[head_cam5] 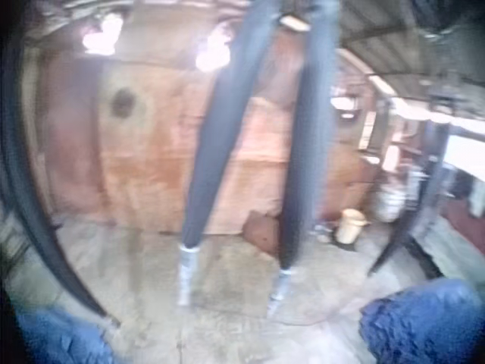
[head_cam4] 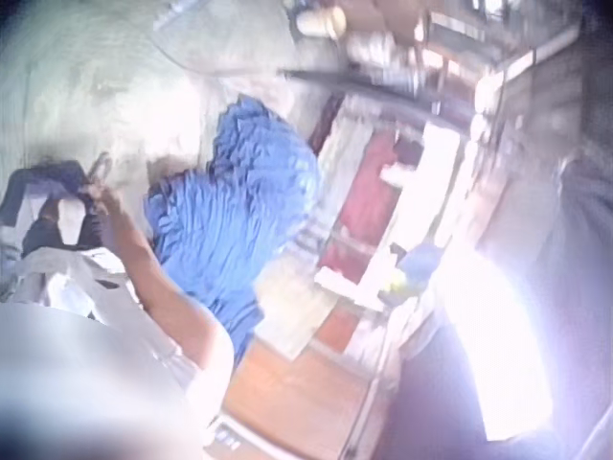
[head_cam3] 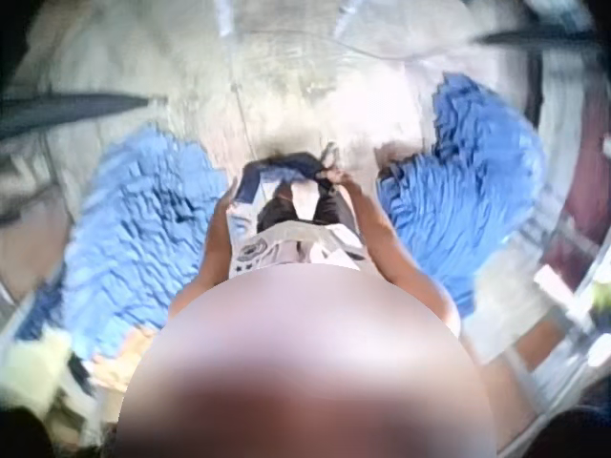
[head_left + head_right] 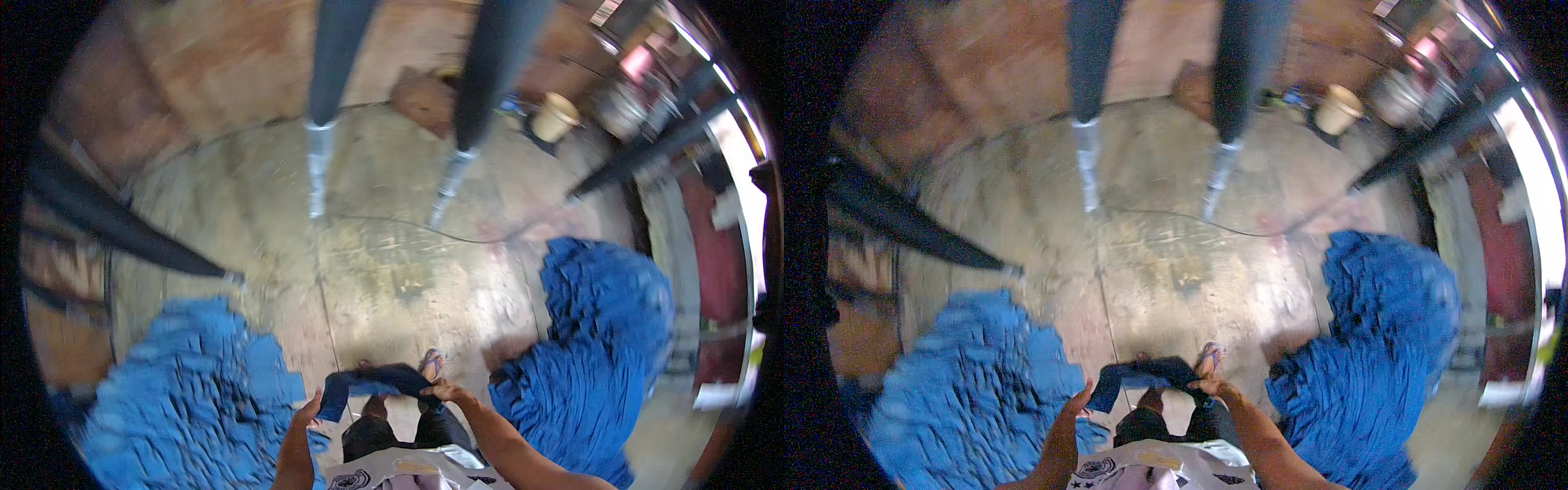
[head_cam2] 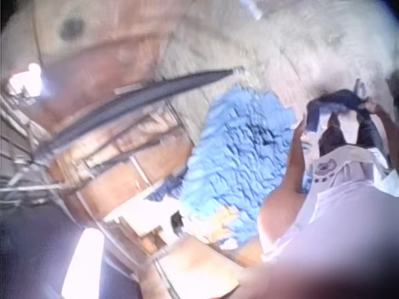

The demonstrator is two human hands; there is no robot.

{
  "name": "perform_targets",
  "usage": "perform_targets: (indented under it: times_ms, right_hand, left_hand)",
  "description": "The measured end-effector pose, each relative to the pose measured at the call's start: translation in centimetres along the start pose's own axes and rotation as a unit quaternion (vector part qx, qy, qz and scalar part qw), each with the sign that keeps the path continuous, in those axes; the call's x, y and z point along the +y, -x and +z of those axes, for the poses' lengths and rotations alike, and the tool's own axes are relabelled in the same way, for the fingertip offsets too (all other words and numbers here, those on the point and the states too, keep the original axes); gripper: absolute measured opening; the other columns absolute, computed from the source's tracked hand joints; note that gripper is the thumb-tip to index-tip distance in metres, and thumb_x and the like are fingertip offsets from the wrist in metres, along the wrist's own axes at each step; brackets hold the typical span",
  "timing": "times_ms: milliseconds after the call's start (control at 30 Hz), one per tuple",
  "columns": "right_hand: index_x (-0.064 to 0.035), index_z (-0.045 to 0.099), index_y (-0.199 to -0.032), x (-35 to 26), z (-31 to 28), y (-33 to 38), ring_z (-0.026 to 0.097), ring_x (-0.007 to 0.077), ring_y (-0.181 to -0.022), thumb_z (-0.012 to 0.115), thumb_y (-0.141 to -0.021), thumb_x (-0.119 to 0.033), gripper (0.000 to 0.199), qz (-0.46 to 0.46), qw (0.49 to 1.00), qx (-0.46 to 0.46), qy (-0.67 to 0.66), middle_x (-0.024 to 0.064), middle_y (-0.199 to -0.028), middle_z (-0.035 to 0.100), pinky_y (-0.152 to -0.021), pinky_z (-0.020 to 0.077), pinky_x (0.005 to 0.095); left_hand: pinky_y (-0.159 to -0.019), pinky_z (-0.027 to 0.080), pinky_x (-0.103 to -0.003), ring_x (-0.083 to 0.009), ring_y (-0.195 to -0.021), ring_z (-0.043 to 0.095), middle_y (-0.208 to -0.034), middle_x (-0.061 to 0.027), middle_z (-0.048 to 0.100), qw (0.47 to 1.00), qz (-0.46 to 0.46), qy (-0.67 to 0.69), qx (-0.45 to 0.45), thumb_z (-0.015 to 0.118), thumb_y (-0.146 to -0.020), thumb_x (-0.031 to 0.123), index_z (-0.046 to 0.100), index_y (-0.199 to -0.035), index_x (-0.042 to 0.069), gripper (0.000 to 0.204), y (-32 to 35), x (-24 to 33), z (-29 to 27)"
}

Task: The person repeatedly picks up blue jeans from a pile, places them on a hanging form, and sprays them with a handheld spray gun. The person then removes the jeans and returns them to the pile, repeating the cycle.

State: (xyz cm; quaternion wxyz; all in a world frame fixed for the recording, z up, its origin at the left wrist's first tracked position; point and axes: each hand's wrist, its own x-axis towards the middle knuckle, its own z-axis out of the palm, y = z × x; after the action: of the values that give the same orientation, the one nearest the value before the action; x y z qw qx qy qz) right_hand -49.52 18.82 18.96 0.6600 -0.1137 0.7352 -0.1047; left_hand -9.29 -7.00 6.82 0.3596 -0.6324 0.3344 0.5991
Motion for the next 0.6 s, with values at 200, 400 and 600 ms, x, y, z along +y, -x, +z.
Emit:
perform_targets:
  times_ms: [200,400,600]
  right_hand:
    - [0.0011,0.07,-0.116,13.0,6.5,9.9,0.068,0.0354,-0.102,0.064,-0.089,-0.055,0.063,-0.054,0.98,0.127,-0.146,0.023,-0.107,0.072,-0.091,0.0505,0.0426]
    - [-0.0006,0.068,-0.083,23.2,0.3,26.1,0.056,0.0164,-0.068,0.071,-0.09,-0.045,0.045,-0.025,0.705,0.502,-0.501,0.0071,-0.077,0.067,-0.063,0.0452,0.0374]
    - [-0.0107,0.057,-0.079,40.8,-5.7,59.8,0.048,0.0103,-0.074,0.071,-0.092,-0.033,0.029,-0.21,0.257,0.821,-0.465,-0.0023,-0.079,0.054,-0.068,0.0416,0.0324]
  left_hand:
    - [-0.059,0.051,-0.029,-0.0157,-0.082,0.068,-0.103,-0.0088,0.069,0.896,0.01,-0.424,-0.13,0.07,-0.085,0.064,0.063,-0.124,0.008,0.069,14.5,13.3,5.3]
    - [-0.083,0.051,-0.03,-0.0125,-0.091,0.064,-0.1,-0.0066,0.072,0.693,0.319,-0.614,-0.203,0.069,-0.093,0.042,0.069,-0.109,-0.002,0.047,31.6,20.4,28.0]
    - [-0.085,0.05,-0.031,-0.0122,-0.095,0.061,-0.1,-0.0043,0.069,0.568,0.558,-0.436,-0.419,0.064,-0.097,0.024,0.067,-0.113,-0.003,0.032,57.3,20.3,56.7]
